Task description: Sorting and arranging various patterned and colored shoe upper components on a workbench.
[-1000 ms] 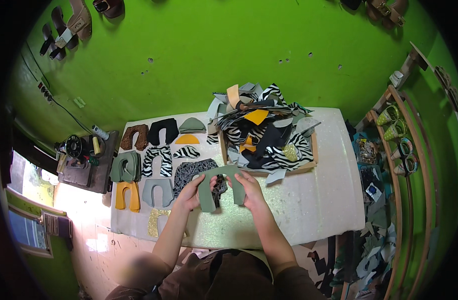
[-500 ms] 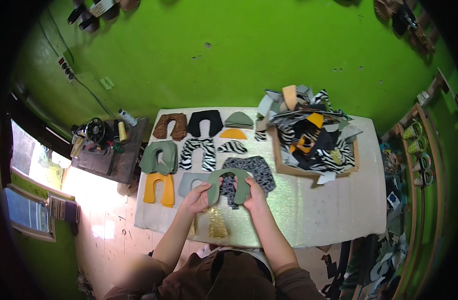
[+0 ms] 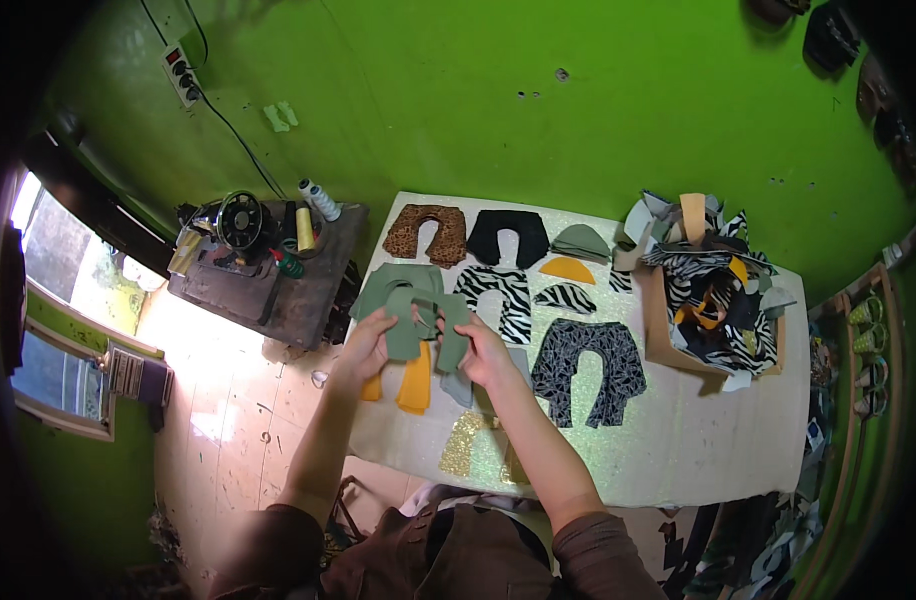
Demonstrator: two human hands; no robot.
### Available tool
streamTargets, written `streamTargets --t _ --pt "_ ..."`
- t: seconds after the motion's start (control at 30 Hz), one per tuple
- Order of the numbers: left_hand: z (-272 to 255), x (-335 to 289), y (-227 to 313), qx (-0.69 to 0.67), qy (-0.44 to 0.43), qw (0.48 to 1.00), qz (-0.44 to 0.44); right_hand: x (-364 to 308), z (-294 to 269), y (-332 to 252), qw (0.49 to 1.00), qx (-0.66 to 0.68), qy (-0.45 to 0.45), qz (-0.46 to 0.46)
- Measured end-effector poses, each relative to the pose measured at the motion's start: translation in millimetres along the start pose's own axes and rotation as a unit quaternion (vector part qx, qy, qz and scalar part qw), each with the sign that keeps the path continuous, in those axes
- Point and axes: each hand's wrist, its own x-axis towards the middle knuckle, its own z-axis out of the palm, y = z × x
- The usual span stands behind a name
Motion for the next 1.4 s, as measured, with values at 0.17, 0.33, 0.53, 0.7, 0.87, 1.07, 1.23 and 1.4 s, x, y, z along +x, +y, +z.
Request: streamTargets --t 0.17,0.33,0.53,0.7,0.87,1.07,1.23,1.4 --pt "-38 25 36 0.017 0.035 0.999 0.02 42 34 2 1.0 -0.016 -0.001 0.006" --pt "-58 38 56 0.077 0.052 0.995 0.019 65 56 -4 0.999 -0.051 0.008 -0.004" --pt "-76 59 30 0.183 0.158 0.968 0.061 105 -2 29 0.834 -0.476 0.131 -0.245" --pt "-85 51 14 0.214 0.213 0.946 0.117 90 11 36 0.753 -0.57 0.182 -0.275" --pt "-86 51 19 0.158 0.201 0.958 0.126 89 41 23 0.804 -0.509 0.161 -0.263" --pt "-98 53 13 0.366 0.204 0.892 0.17 95 31 34 0.638 -0.675 0.165 -0.333" --pt "-62 41 18 0.698 0.229 0.599 0.318 78 43 41 0.456 -0.787 0.146 -0.389" --pt "-68 65 -1 0.8 0.167 0.514 0.262 95 37 57 0.359 -0.829 0.093 -0.419"
